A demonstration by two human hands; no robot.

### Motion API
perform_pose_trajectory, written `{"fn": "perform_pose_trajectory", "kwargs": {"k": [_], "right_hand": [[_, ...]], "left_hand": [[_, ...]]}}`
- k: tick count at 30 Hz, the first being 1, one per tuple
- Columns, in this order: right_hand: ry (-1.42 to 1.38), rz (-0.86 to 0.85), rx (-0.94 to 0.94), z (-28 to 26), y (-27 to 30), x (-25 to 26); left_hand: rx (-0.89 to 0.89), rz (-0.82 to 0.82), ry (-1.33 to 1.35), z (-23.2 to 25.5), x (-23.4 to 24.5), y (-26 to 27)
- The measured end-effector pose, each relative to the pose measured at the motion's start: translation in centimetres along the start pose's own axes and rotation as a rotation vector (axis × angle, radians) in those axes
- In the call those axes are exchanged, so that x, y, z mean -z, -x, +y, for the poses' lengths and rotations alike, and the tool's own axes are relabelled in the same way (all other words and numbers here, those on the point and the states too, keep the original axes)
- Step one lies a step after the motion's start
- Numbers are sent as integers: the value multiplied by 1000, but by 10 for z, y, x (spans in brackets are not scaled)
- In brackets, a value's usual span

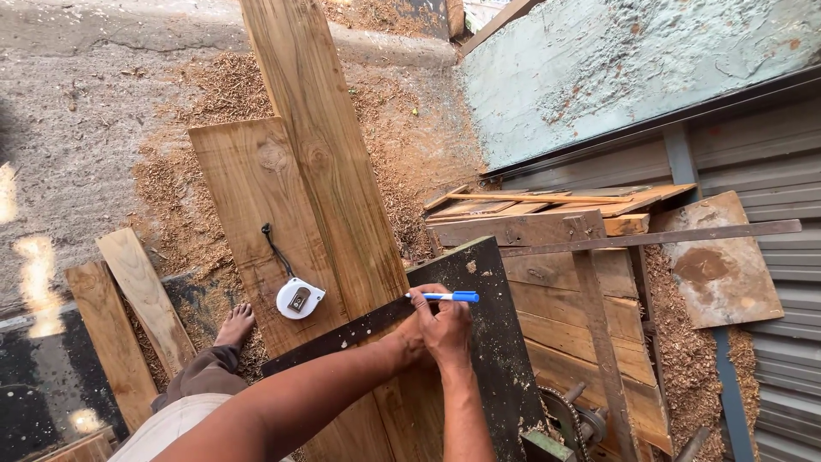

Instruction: Measuring and marking wooden planks using a tape measure, a square, and a pen.

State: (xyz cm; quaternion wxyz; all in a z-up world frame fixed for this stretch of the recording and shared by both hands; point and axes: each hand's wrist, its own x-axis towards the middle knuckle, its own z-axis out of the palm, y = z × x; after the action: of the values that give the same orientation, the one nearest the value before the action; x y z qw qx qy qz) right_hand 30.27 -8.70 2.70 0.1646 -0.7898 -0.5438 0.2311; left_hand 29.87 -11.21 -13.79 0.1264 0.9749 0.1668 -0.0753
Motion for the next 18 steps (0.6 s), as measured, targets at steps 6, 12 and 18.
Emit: {"fn": "perform_pose_trajectory", "kwargs": {"k": [6, 12, 18], "right_hand": [[194, 59, 193, -19, 3, 7], [152, 30, 87, -29, 5, 6], [247, 77, 60, -31, 11, 10]], "left_hand": [[15, 157, -97, -1, -5, -3], [58, 200, -250, 3, -24, -16], [-2, 234, 173, -10, 34, 21]]}}
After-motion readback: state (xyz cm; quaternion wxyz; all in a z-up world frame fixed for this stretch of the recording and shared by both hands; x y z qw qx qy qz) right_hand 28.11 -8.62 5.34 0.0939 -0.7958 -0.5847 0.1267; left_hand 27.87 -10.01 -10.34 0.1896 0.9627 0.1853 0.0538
